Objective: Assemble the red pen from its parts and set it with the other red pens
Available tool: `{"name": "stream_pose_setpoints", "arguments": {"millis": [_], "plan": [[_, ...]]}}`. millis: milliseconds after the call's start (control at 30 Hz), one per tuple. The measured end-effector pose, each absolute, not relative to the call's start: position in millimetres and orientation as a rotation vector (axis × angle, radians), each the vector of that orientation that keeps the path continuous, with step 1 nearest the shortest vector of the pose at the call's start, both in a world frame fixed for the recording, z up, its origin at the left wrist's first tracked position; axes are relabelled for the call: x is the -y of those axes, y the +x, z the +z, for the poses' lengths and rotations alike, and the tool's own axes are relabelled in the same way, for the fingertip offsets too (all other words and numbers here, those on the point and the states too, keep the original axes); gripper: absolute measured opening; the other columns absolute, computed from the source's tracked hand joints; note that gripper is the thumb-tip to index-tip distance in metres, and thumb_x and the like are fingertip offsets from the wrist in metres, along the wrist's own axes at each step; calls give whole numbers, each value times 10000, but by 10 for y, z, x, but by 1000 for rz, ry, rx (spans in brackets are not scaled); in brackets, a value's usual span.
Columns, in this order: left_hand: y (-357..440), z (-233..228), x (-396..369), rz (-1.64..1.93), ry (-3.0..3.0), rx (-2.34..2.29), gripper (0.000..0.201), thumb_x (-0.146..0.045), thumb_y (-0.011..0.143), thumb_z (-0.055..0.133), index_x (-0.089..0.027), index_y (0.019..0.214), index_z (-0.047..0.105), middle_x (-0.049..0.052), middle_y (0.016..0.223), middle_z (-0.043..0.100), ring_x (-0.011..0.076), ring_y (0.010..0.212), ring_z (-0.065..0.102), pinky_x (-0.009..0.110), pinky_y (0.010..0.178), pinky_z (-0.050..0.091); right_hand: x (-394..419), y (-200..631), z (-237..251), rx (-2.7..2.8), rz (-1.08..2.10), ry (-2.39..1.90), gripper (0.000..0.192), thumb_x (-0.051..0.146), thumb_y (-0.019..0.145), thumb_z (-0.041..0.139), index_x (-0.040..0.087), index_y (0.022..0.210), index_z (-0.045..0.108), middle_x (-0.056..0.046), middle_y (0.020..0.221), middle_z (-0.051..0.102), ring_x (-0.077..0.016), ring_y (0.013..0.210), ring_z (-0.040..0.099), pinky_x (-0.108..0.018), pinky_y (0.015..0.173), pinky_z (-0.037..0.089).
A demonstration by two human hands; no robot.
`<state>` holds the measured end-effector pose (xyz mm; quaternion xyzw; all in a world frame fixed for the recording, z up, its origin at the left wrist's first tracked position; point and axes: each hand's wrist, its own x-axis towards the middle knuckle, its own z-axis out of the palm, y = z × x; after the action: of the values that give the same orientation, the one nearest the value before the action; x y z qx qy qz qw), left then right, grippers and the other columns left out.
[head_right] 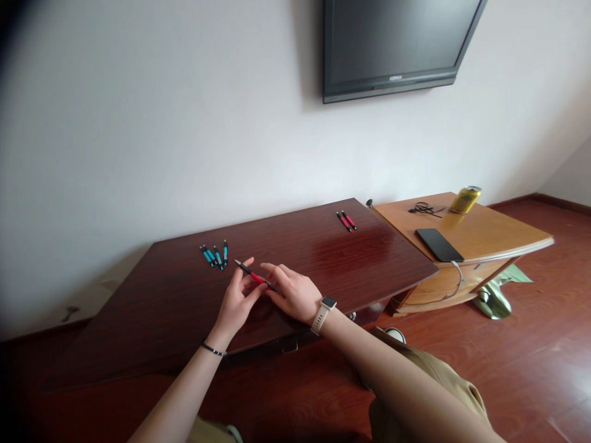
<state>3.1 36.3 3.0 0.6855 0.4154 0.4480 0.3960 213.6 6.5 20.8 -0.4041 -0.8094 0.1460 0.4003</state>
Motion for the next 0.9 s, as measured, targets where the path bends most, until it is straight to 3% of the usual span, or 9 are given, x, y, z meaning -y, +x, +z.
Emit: {"name": "stream_pose_setpoints", "arguments": {"millis": [200,400,533,767,900], "plan": [[35,95,-347,1120,1495,-953,974,-412,933,780,-217,1687,195,70,1048,768,232,988,747,414,982,577,-36,2138,220,2129,405,-1048,454,305,1041,647,288,1478,523,-55,1188,670,-187,979,696,-301,877,586],[21,109,-353,1179,1556,-1073,838,-486,1016,659,-210,1689,244,35,905,757,217,856,740,375,895,588,-4,2113,219,2132,449,-1057,432,328,1030,674,281,1443,555,-39,1115,660,-178,909,683,-294,829,577],[40,116,-351,1201,1570,-1099,930,-482,995,690,-205,1708,160,36,892,765,211,790,741,352,814,604,13,2088,171,2135,459,-1065,443,345,1027,674,265,1441,540,-44,1121,661,-178,890,683,-295,802,570],[37,124,-357,1198,1601,-1113,827,-472,979,704,-203,1645,295,24,857,752,202,723,740,340,750,611,16,2086,122,2181,452,-1082,449,427,1055,629,255,1453,515,-50,1120,671,-195,917,692,-304,793,566],[21,123,-367,1178,1592,-1099,802,-465,978,702,-189,1623,312,6,785,737,196,679,727,328,722,602,0,2112,106,2243,449,-1035,567,499,1033,650,254,1511,467,-67,1161,675,-206,934,696,-316,804,571]]}}
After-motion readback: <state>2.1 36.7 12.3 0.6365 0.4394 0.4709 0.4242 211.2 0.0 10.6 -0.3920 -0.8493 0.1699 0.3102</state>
